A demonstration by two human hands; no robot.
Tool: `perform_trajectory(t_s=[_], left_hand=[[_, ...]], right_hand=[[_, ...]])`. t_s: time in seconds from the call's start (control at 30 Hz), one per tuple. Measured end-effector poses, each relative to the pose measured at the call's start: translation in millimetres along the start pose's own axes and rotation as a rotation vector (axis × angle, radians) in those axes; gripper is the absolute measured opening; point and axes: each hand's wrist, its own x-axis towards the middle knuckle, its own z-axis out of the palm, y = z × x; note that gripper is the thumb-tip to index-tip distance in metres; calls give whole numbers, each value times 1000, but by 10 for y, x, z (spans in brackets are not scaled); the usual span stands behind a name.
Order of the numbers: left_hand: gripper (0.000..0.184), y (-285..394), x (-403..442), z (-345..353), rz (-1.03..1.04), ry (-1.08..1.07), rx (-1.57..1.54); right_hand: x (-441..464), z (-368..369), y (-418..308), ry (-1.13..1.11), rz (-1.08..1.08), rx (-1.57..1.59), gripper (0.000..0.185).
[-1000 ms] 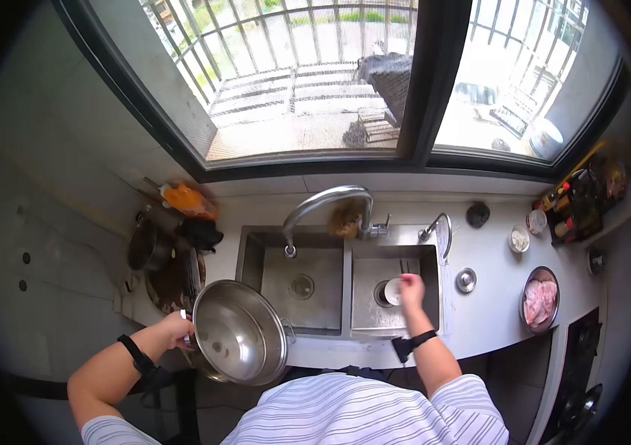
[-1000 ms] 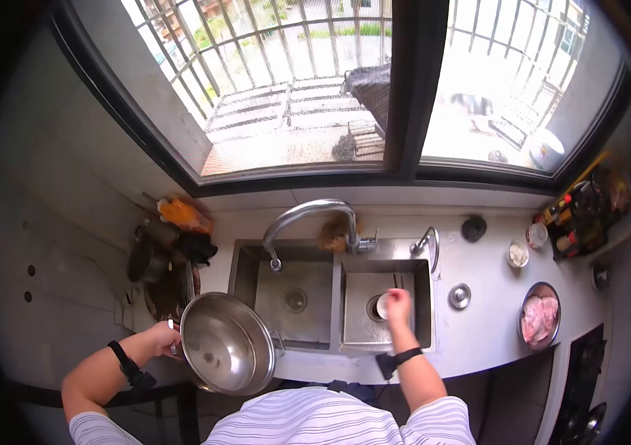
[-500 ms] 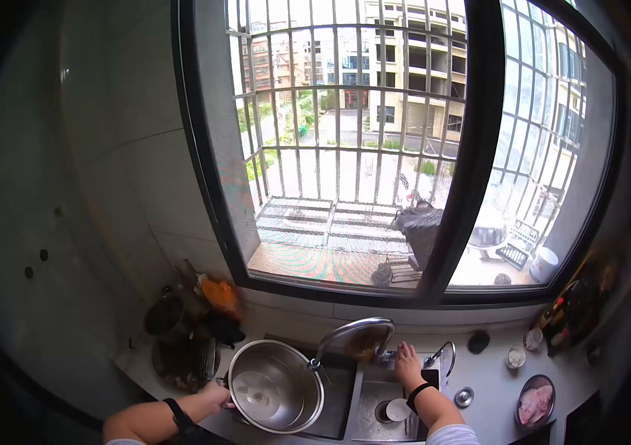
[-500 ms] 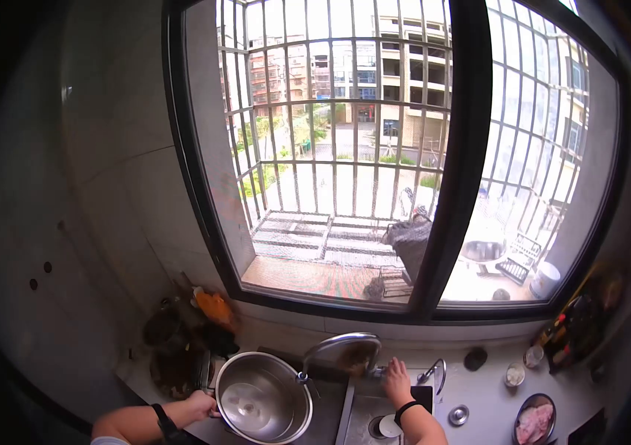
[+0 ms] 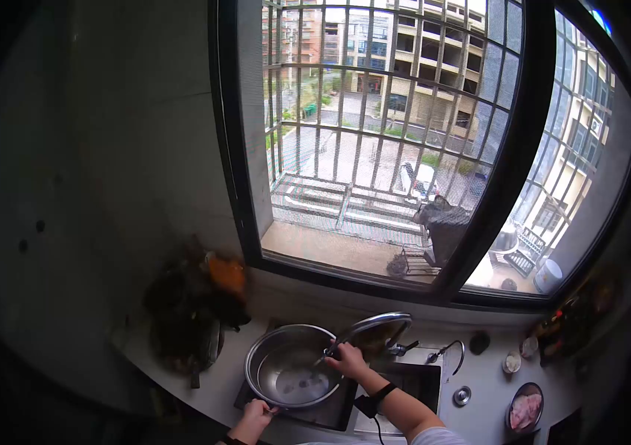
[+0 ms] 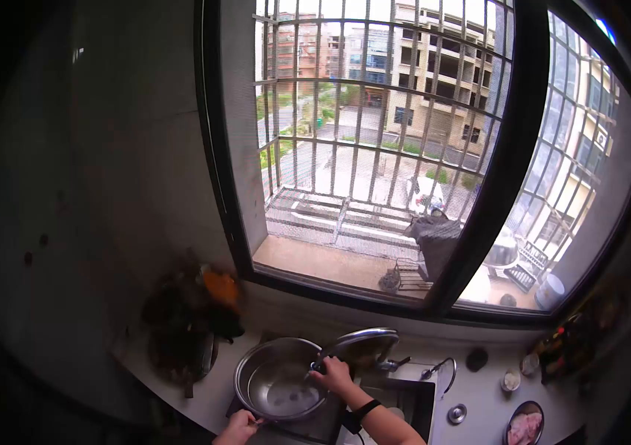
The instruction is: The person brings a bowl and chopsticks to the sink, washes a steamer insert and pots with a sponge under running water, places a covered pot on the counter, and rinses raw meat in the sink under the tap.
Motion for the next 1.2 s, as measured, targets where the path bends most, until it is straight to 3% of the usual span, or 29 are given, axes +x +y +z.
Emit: perform_trajectory(t_s=[0.03,0.07,0.1,0.17,0.23,0.27,0.33,0.4,0.47,0.53,0.6,0.67,0.7,0.8,0.97,1.1,1.2], left_hand=[[47,-43,183,-160,38,-110,21],[48,86,-469,355,38,86,-28],[47,84,-616,449,148,65,96],[55,83,-898,721,309,95,265],[67,54,-838,702,319,143,334],[64,71,-863,696,306,51,367],[53,61,-1044,939,360,139,330],[53,36,-879,847,271,131,367],[52,8,-937,948,248,150,343],[52,-39,-974,956,232,132,332],[64,-93,-897,871,158,122,370],[63,-135,-912,831,118,116,370],[63,-146,-921,811,83,105,372],[63,-191,-914,700,58,99,345],[62,-174,-896,544,52,104,366],[61,-193,-891,498,72,80,382],[61,-176,-938,562,90,81,365]], right_hand=[[-25,-41,-226,116,0,-309,49],[-52,-26,-346,224,-2,-616,46],[5,71,-190,244,-22,-490,44],[77,281,92,179,207,339,39],[49,263,104,188,156,177,20],[53,265,225,115,128,167,17],[-28,139,4,7,197,279,15],[-78,123,69,-148,321,622,13],[-57,68,-70,-210,393,734,12],[-16,86,-168,-156,491,881,13],[109,158,-78,-119,478,917,13],[227,210,-154,-5,451,1002,13],[297,253,-129,-7,456,1007,13],[522,371,-143,259,406,943,14],[592,589,21,375,401,960,10],[305,663,10,132,439,1004,7],[11,726,12,-99,447,1435,21]])
